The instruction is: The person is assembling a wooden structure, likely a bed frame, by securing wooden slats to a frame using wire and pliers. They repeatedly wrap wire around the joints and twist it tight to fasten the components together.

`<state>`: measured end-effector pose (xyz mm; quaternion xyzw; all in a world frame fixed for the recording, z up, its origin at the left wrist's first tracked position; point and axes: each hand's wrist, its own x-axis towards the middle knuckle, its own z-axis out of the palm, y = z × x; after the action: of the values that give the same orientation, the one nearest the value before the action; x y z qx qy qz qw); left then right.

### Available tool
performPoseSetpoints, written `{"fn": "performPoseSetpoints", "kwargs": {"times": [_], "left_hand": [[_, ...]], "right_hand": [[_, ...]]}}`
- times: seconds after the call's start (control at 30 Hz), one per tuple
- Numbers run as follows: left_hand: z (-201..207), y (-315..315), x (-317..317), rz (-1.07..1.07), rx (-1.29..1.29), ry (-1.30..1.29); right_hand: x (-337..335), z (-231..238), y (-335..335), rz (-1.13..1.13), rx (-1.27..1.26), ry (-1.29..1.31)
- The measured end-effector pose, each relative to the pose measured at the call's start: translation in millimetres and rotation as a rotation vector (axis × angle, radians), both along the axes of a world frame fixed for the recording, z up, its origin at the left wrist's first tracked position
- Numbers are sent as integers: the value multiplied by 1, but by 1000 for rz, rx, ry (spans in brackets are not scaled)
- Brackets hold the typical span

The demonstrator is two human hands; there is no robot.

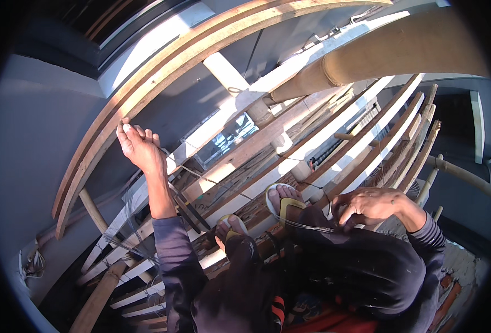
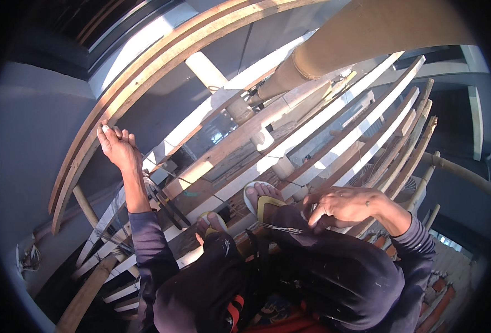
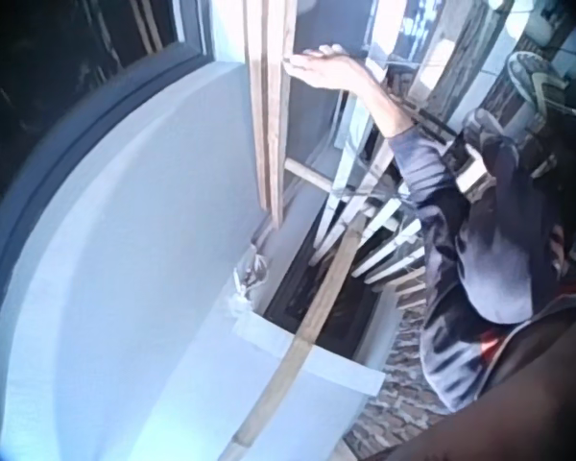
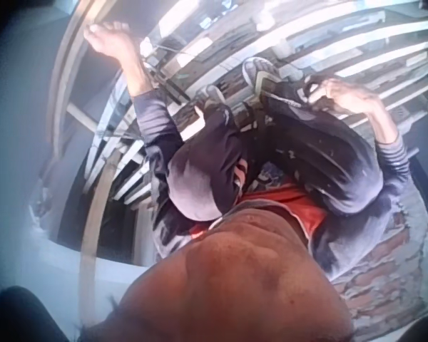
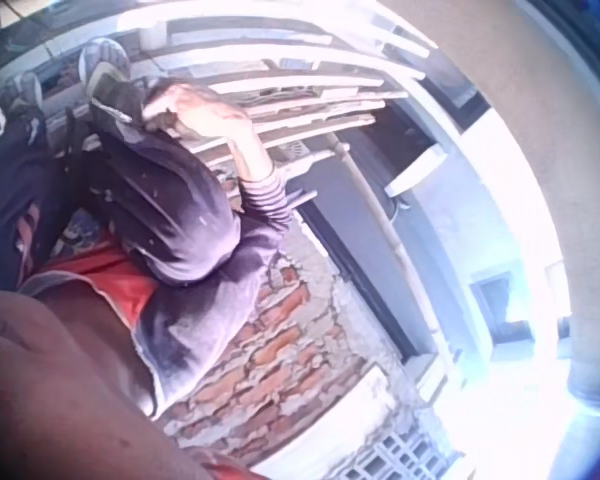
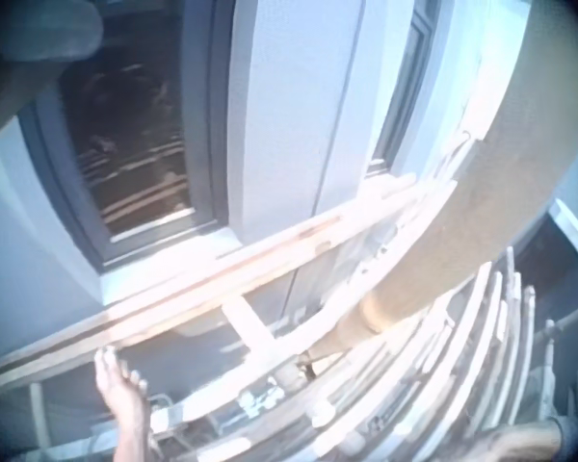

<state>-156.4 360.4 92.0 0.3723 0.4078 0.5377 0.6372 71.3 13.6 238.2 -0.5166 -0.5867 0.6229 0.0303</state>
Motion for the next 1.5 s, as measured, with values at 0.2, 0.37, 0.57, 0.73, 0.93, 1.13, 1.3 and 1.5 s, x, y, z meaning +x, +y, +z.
{"fn": "performPoseSetpoints", "kwargs": {"times": [0.2,0.37,0.57,0.73,0.93,1.13,1.3,1.5], "left_hand": [[-13,-32,-4,-204,-13,167],[-11,-70,-5,-413,-238,-26],[19,-65,3,-233,-266,-322],[4,-18,-14,137,-97,-110],[-20,-48,-20,-29,-197,2],[-11,-68,3,-236,-283,-318],[-27,-8,7,21,-212,-183],[-26,-50,-7,-421,68,470]], "right_hand": [[29,80,3,-662,340,35],[50,50,17,-1069,723,-847],[44,-46,-30,-201,-212,-1068],[12,-1,-3,105,-58,65],[46,38,15,-1002,439,-177],[41,-50,-18,-453,-65,-1055],[-1,-25,-43,-309,162,-6],[21,40,2,-1049,517,34]]}}
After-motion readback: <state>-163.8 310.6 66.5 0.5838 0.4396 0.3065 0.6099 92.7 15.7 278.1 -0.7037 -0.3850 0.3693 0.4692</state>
